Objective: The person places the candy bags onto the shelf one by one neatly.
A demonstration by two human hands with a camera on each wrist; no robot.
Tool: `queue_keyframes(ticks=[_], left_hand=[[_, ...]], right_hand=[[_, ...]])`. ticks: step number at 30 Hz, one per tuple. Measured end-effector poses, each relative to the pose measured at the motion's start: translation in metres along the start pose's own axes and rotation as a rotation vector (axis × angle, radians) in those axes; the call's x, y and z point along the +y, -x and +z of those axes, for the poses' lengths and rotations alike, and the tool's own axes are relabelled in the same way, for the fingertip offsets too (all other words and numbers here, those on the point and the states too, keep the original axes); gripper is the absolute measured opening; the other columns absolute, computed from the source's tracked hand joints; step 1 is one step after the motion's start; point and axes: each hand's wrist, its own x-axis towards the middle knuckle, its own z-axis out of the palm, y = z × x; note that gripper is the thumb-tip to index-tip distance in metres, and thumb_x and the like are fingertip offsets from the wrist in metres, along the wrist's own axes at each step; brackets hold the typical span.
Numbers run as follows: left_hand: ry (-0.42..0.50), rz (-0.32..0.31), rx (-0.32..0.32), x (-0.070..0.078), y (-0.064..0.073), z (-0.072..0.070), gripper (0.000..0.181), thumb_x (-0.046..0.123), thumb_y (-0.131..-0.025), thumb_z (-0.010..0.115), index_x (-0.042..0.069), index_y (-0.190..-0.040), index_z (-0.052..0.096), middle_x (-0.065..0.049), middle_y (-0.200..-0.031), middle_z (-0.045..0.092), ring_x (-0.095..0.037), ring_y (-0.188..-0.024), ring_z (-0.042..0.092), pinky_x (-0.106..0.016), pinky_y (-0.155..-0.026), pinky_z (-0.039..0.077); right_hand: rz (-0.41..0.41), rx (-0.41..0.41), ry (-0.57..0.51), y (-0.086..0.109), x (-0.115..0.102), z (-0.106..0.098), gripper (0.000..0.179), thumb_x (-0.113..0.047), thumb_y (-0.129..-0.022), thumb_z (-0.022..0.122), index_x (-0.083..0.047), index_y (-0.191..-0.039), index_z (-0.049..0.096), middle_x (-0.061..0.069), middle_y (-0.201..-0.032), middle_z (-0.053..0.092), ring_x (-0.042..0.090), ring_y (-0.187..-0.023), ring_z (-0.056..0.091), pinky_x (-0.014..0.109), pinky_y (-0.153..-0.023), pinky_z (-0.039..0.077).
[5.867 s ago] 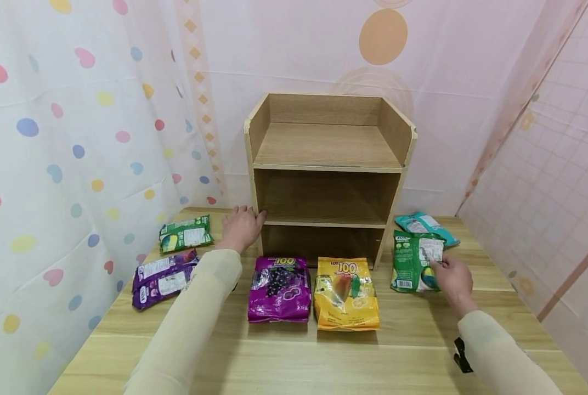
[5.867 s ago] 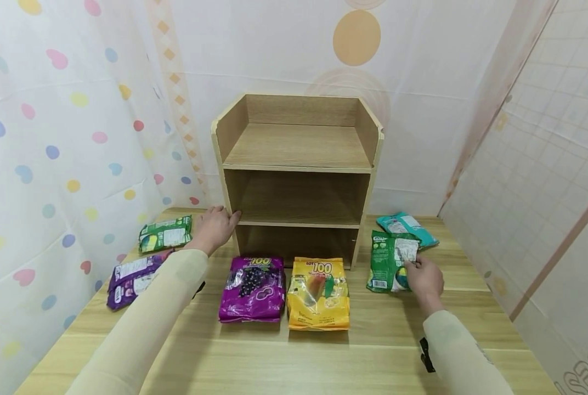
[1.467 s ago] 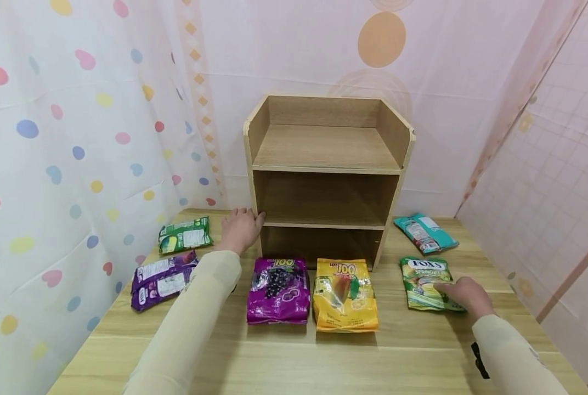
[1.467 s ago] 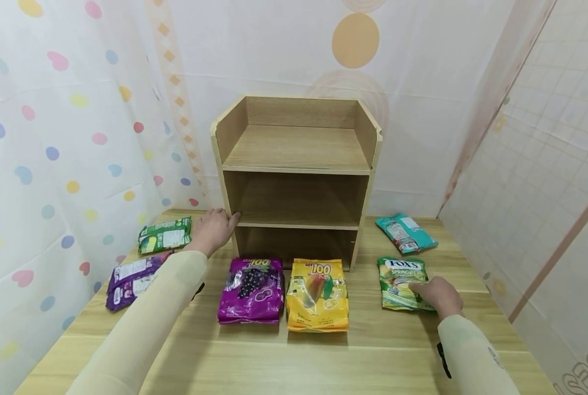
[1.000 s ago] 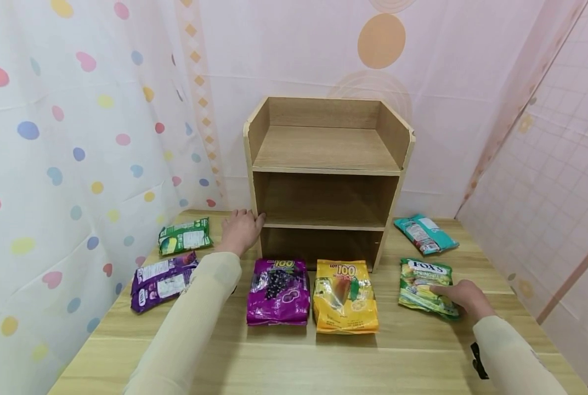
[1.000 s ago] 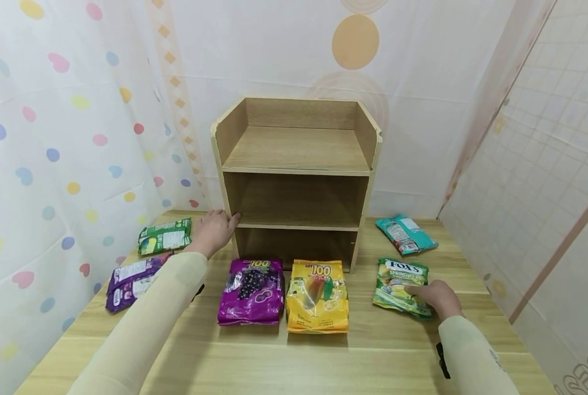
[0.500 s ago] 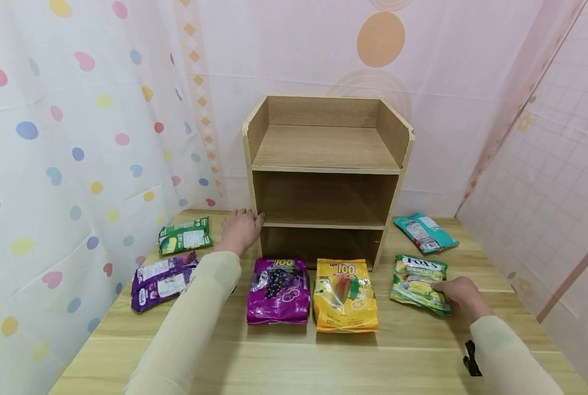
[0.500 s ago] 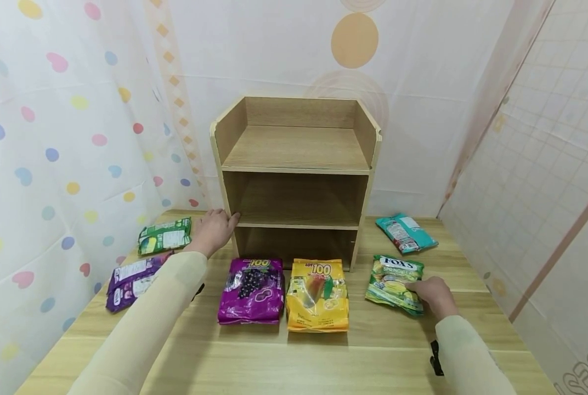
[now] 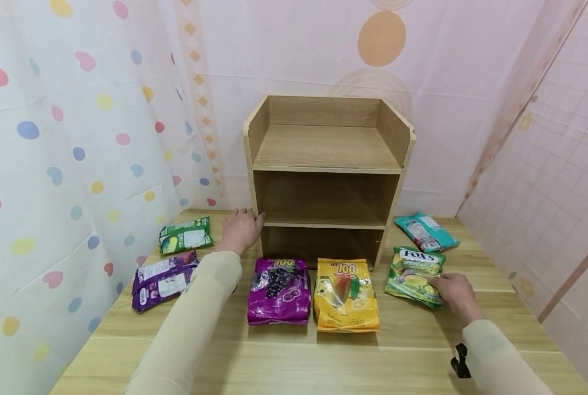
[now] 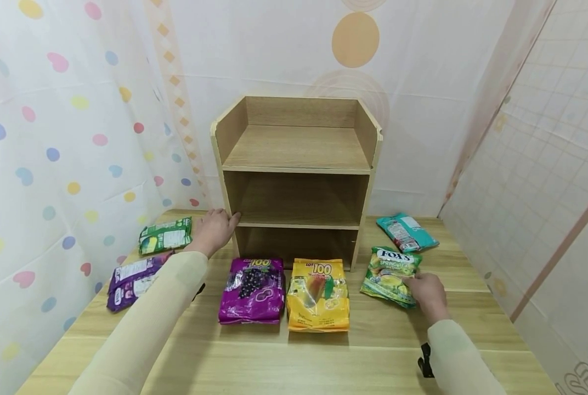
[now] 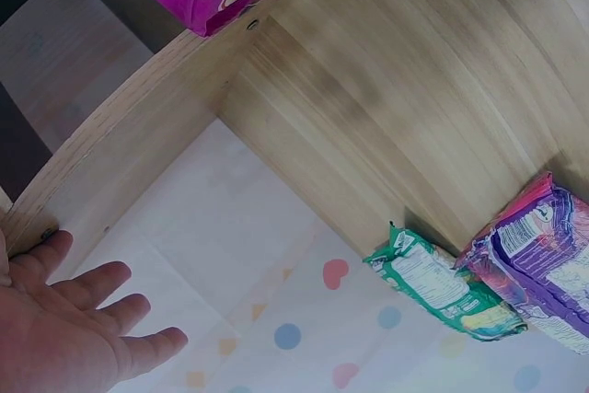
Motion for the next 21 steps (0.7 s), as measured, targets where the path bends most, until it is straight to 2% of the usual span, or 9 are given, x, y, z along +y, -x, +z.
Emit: queue_keyframes(ticks=[4,9,10,13,16,21], left_hand=[[0.006,-0.003,-0.008,0.001,0.0,-0.001,0.063,0.043,-0.108,0.026,-0.006,-0.142,0.048,-0.026,-0.15,0.039,-0.044,-0.144,0.024,-0.069,-0.111,0.016],[0.002,0.004,-0.002,0.001,0.001,-0.001,0.062,0.042,-0.108,0.027,-0.007,-0.14,0.05,-0.026,-0.149,0.041,-0.044,-0.143,0.025,-0.069,-0.111,0.017],[0.002,0.004,-0.001,0.0,0.0,0.0,0.061,0.041,-0.108,0.027,-0.007,-0.139,0.05,-0.027,-0.149,0.041,-0.044,-0.143,0.026,-0.069,-0.11,0.018],[0.002,0.001,0.0,0.0,0.001,0.0,0.06,0.041,-0.109,0.028,-0.006,-0.139,0.051,-0.026,-0.149,0.041,-0.044,-0.143,0.026,-0.069,-0.11,0.019],[-0.002,0.0,0.0,0.0,0.002,-0.001,0.06,0.04,-0.109,0.028,-0.006,-0.14,0.05,-0.026,-0.149,0.041,-0.044,-0.143,0.026,-0.068,-0.11,0.019],[0.002,-0.003,0.002,0.001,0.001,-0.001,0.062,0.042,-0.108,0.027,-0.007,-0.14,0.049,-0.026,-0.149,0.04,-0.044,-0.143,0.025,-0.068,-0.111,0.017]], right_hand=[[-0.045,0.056,0.006,0.004,-0.001,0.002,0.039,-0.025,-0.099,0.054,0.012,-0.11,0.06,0.018,-0.091,0.056,0.027,-0.079,0.049,0.033,-0.063,0.039],[-0.081,0.148,-0.005,0.007,-0.006,0.006,0.034,-0.028,-0.101,0.052,0.002,-0.085,0.057,0.011,-0.073,0.053,0.024,-0.066,0.048,0.035,-0.057,0.038],[-0.088,0.172,-0.008,0.008,-0.007,0.007,0.035,-0.029,-0.101,0.052,0.001,-0.083,0.056,0.012,-0.074,0.054,0.026,-0.067,0.049,0.036,-0.058,0.038],[-0.139,0.267,0.006,0.01,-0.01,0.01,0.039,-0.03,-0.102,0.051,0.007,-0.094,0.062,0.022,-0.088,0.063,0.033,-0.079,0.054,0.042,-0.067,0.04],[-0.17,0.362,-0.014,0.011,-0.013,0.013,0.039,-0.03,-0.102,0.052,0.008,-0.098,0.06,0.027,-0.092,0.063,0.037,-0.081,0.055,0.044,-0.068,0.039],[-0.241,0.543,-0.06,0.012,-0.019,0.018,0.032,-0.028,-0.101,0.055,0.002,-0.092,0.062,0.022,-0.083,0.063,0.038,-0.076,0.055,0.047,-0.065,0.036]])
